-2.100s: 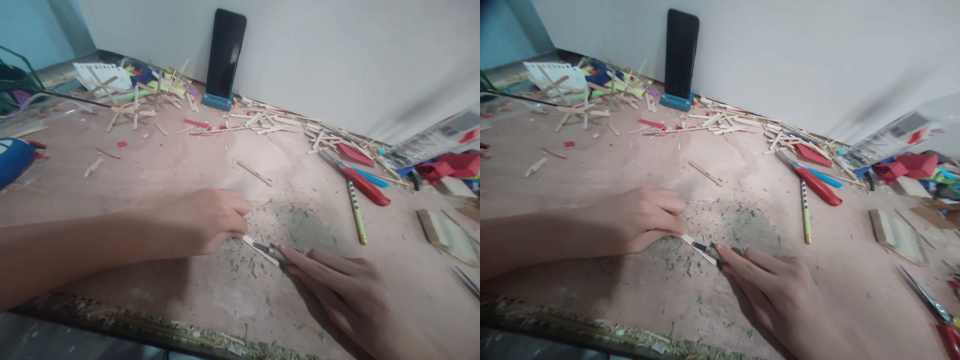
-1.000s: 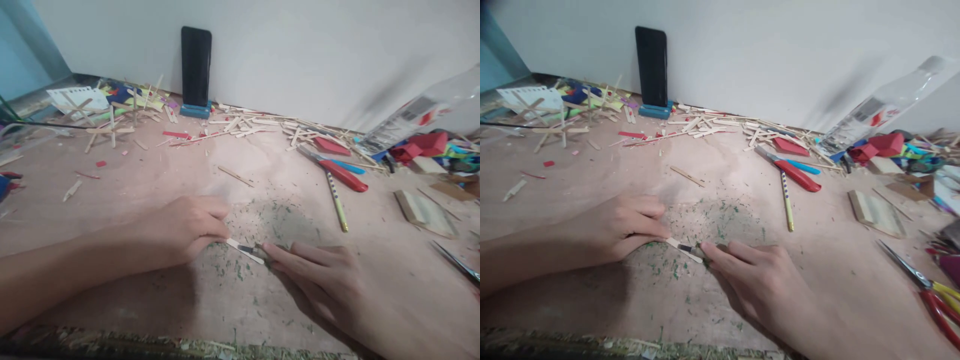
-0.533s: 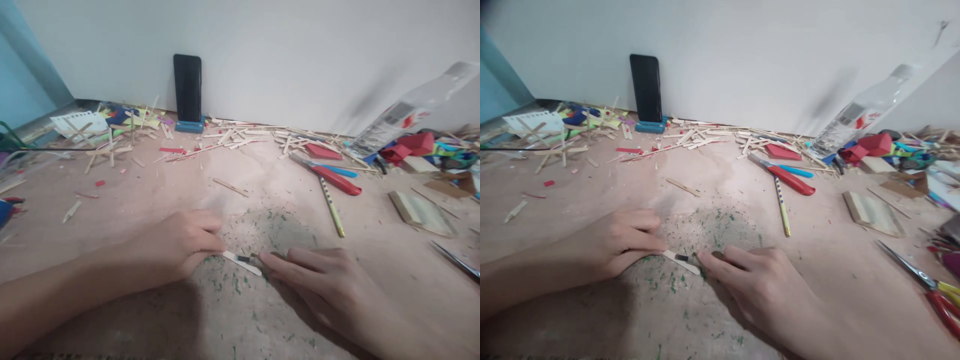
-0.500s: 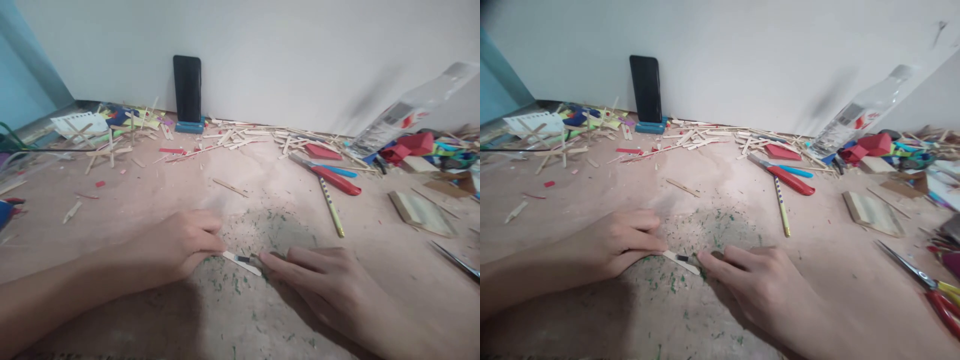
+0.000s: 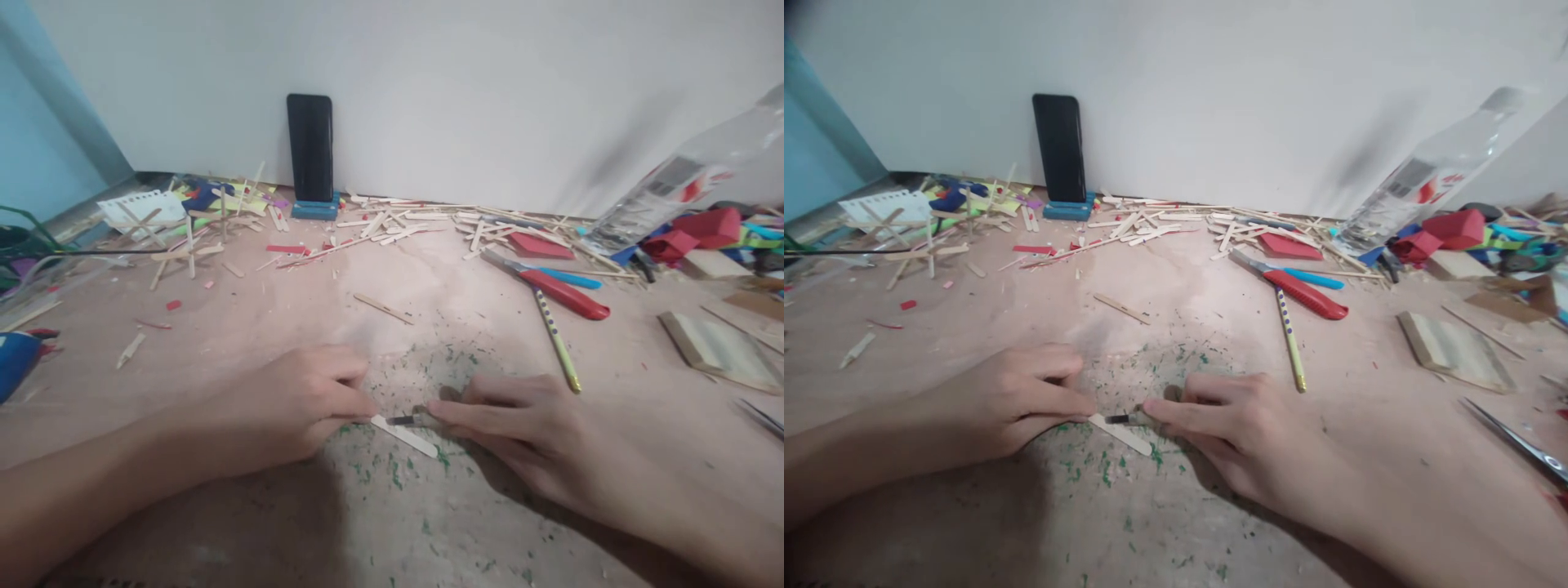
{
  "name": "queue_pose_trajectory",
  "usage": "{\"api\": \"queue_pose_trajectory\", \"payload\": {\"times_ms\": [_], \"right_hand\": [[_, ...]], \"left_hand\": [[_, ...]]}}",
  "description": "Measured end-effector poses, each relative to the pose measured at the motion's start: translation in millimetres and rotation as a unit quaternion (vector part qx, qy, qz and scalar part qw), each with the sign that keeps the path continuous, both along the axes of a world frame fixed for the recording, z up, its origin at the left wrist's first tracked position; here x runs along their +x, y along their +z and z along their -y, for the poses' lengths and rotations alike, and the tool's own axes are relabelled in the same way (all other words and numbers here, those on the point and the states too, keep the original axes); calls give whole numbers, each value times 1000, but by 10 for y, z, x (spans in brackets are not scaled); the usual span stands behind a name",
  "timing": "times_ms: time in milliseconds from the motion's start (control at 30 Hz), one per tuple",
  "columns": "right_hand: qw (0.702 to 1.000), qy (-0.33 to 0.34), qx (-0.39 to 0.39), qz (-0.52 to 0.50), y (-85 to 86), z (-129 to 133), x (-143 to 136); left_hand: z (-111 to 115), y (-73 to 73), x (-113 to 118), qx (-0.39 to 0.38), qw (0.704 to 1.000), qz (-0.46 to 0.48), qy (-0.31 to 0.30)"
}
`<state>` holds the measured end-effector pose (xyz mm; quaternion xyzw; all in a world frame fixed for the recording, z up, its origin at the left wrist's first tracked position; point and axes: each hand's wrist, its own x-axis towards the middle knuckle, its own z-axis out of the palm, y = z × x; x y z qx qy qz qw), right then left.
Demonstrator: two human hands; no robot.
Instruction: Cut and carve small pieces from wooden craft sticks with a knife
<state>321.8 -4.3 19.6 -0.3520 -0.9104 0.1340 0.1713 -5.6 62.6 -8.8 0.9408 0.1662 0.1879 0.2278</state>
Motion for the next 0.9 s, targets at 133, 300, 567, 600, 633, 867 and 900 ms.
{"api": "queue_pose_trajectory", "payload": {"times_ms": [133,300,567,600,633,867,900], "right_hand": [[999,-1,-30,-9,7,20,12],[998,8,-55,0,100,43,61],[998,22,-62,18,118,51,60],[998,20,-58,16,114,50,56],[998,17,-55,13,109,49,53],[998,-8,-59,-36,67,37,45],[997,-10,-60,-41,68,34,45]], "left_hand": [[16,18,-7,63,998,4,-10],[49,18,6,38,998,23,-33],[86,5,18,25,998,18,-48],[79,6,16,22,999,13,-48],[70,8,14,18,999,13,-49],[65,23,35,-30,999,24,-32],[71,26,40,-29,999,25,-24]]}}
